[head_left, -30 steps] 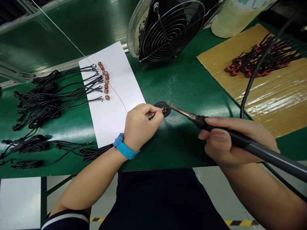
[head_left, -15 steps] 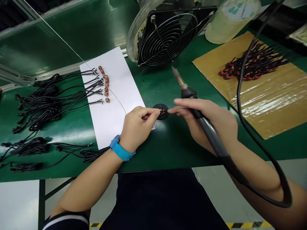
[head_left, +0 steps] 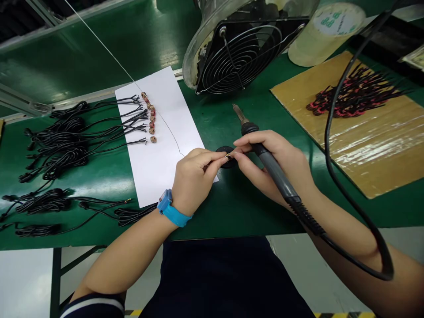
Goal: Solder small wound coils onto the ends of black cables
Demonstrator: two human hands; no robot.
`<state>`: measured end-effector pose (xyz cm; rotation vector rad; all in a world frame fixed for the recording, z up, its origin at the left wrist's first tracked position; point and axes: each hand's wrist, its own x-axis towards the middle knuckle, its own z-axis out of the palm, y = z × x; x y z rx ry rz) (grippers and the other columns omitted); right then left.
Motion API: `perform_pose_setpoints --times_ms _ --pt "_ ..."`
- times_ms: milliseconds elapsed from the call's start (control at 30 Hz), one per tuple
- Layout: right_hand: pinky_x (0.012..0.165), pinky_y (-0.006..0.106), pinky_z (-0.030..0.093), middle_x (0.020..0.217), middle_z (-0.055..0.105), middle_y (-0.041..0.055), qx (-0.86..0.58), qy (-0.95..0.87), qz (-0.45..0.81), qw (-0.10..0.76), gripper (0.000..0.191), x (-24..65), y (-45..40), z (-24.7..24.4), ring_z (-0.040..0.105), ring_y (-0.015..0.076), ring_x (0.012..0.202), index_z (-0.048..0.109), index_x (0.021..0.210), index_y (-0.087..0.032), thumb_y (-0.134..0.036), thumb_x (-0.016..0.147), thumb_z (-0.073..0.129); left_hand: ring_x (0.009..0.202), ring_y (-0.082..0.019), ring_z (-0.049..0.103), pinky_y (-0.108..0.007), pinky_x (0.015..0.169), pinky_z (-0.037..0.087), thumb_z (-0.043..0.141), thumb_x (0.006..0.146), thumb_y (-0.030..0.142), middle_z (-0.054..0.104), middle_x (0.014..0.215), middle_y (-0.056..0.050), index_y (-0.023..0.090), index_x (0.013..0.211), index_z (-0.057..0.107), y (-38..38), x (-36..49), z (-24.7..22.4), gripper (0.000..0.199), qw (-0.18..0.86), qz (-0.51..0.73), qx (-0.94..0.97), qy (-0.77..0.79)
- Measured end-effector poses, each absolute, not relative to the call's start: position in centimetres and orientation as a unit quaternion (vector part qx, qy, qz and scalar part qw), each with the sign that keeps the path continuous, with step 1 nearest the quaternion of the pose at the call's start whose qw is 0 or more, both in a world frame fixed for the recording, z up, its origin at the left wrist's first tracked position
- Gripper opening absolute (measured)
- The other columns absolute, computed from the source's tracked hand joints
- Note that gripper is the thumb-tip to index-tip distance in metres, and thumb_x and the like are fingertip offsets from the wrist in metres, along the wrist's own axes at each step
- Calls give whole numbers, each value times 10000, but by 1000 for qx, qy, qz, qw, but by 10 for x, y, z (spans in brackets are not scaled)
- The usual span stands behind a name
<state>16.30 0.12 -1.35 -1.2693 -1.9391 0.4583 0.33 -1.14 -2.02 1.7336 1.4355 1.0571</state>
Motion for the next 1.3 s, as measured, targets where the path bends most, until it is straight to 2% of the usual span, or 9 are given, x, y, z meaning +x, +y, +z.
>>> perform_pose_setpoints --times_ms 167,267,433,567,667,900,1067,1300 --pt "670 207 519 804 642 -21 -501 -747 216 379 235 163 1 -12 637 116 737 561 949 -218 -122 741 615 763 -102 630 -191 686 526 631 799 110 680 812 -47 127 892 719 -11 4 -23 129 243 415 710 514" --pt "677 212 516 802 639 -20 -500 -747 222 377 235 163 2 -12 639 119 746 556 947 -214 -130 738 622 774 -104 629 -194 691 522 623 804 103 679 830 -51 127 902 718 -11 4 -24 138 230 410 721 508" --pt "670 228 506 792 619 -26 -496 -748 229 376 209 165 3 -14 624 119 743 529 929 -223 -139 754 606 727 -109 624 -206 646 508 626 811 184 670 812 -38 154 861 722 -9 3 -17 112 334 375 663 556" --pt "669 246 501 801 619 -25 -488 -758 208 378 189 166 5 -18 617 126 746 513 907 -234 -158 764 611 543 -91 557 -205 518 456 574 832 310 616 631 -4 151 789 704 -2 1 -7 210 484 267 581 597" --pt "675 253 503 807 630 -27 -478 -764 202 383 188 166 6 -19 624 131 745 513 906 -239 -163 767 615 473 -70 495 -184 461 422 583 802 336 574 557 19 145 740 684 4 0 -5 225 543 262 532 595" --pt "705 264 511 827 646 -32 -454 -773 182 404 247 172 6 -21 629 141 786 501 941 -257 -153 761 635 413 -44 481 -141 409 410 583 770 223 578 535 25 139 722 688 9 2 -7 142 573 272 472 613" --pt "724 321 506 856 643 -15 -408 -813 177 376 158 172 8 -26 603 177 851 521 906 -267 -170 797 581 415 -42 506 -136 430 437 571 786 193 597 544 18 129 729 688 9 3 -6 145 569 281 464 618" --pt "673 341 462 750 605 -1 -400 -841 90 354 119 167 11 -29 550 187 751 537 861 -236 -137 795 542 426 -42 529 -132 439 446 560 802 167 604 552 10 117 701 650 8 2 -6 144 572 273 471 613"
